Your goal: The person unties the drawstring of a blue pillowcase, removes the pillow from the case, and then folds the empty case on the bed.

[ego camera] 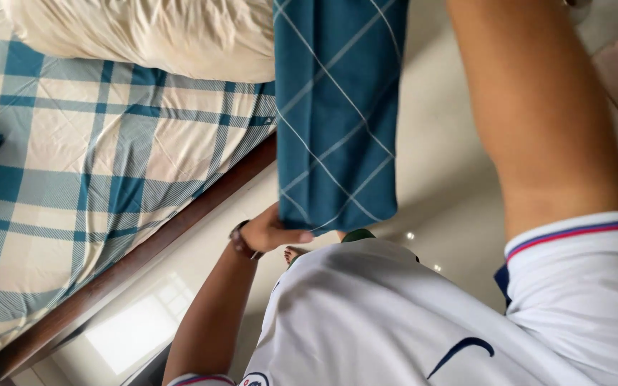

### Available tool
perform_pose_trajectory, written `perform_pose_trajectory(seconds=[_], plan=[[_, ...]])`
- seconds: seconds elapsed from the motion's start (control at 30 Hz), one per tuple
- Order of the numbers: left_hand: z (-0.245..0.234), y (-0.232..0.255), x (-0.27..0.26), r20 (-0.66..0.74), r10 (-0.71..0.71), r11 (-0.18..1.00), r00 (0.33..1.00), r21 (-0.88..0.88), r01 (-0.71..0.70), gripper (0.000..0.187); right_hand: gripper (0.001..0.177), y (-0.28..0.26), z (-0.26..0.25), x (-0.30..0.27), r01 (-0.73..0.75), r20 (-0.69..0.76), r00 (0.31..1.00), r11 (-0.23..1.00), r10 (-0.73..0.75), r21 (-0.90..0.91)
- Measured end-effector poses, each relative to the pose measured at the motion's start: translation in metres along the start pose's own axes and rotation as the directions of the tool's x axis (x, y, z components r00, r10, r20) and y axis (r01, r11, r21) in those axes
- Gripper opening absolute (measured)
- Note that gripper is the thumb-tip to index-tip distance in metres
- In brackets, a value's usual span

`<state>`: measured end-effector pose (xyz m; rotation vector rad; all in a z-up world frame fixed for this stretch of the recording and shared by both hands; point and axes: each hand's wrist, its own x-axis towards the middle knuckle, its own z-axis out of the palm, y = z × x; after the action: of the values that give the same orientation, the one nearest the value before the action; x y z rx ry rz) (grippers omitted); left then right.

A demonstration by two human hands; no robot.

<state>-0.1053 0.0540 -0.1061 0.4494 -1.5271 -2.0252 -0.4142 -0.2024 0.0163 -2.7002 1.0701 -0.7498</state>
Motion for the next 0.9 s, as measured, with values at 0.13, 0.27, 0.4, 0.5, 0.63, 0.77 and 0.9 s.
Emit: perform_pose_trajectory(seconds=[0.13,0.27,0.4,0.5,0.63,0.77,0.9], plan=[[0.011,0.068,0.004,-0.044,0.283,0.947,0.958,-0.144,-0.287,0.047,0.024,0.105,0.107,-0.022,-0.236,0.15,0.964,0.965,0.218,0.115],[-0.036,0.028,-0.047,-0.342,0.33,0.934,0.88,-0.014,-0.356,0.064,0.027,0.108,0.2,-0.091,-0.387,0.296,0.899,0.902,0.323,0.19],[-0.053,0.058,-0.024,-0.265,0.425,0.874,0.865,-0.13,-0.469,0.052,0.025,0.035,0.294,-0.16,-0.67,0.67,0.688,0.598,0.279,0.439],[-0.051,0.08,-0.011,-0.255,0.45,0.861,0.856,-0.132,-0.492,0.052,0.028,0.002,0.375,-0.197,-0.743,0.754,0.611,0.503,0.24,0.441],[-0.051,0.106,0.005,-0.298,0.521,0.83,0.8,-0.043,-0.557,0.047,0.027,-0.032,0.412,-0.203,-0.817,0.777,0.554,0.376,0.3,0.437],[-0.052,0.126,0.009,-0.327,0.582,0.797,0.745,0.045,-0.603,0.043,0.029,-0.056,0.411,-0.18,-0.805,0.779,0.563,0.397,0.277,0.441],[-0.058,0.134,0.002,-0.343,0.645,0.751,0.682,0.12,-0.649,0.038,0.023,-0.076,0.38,-0.152,-0.821,0.779,0.541,0.399,0.318,0.408]])
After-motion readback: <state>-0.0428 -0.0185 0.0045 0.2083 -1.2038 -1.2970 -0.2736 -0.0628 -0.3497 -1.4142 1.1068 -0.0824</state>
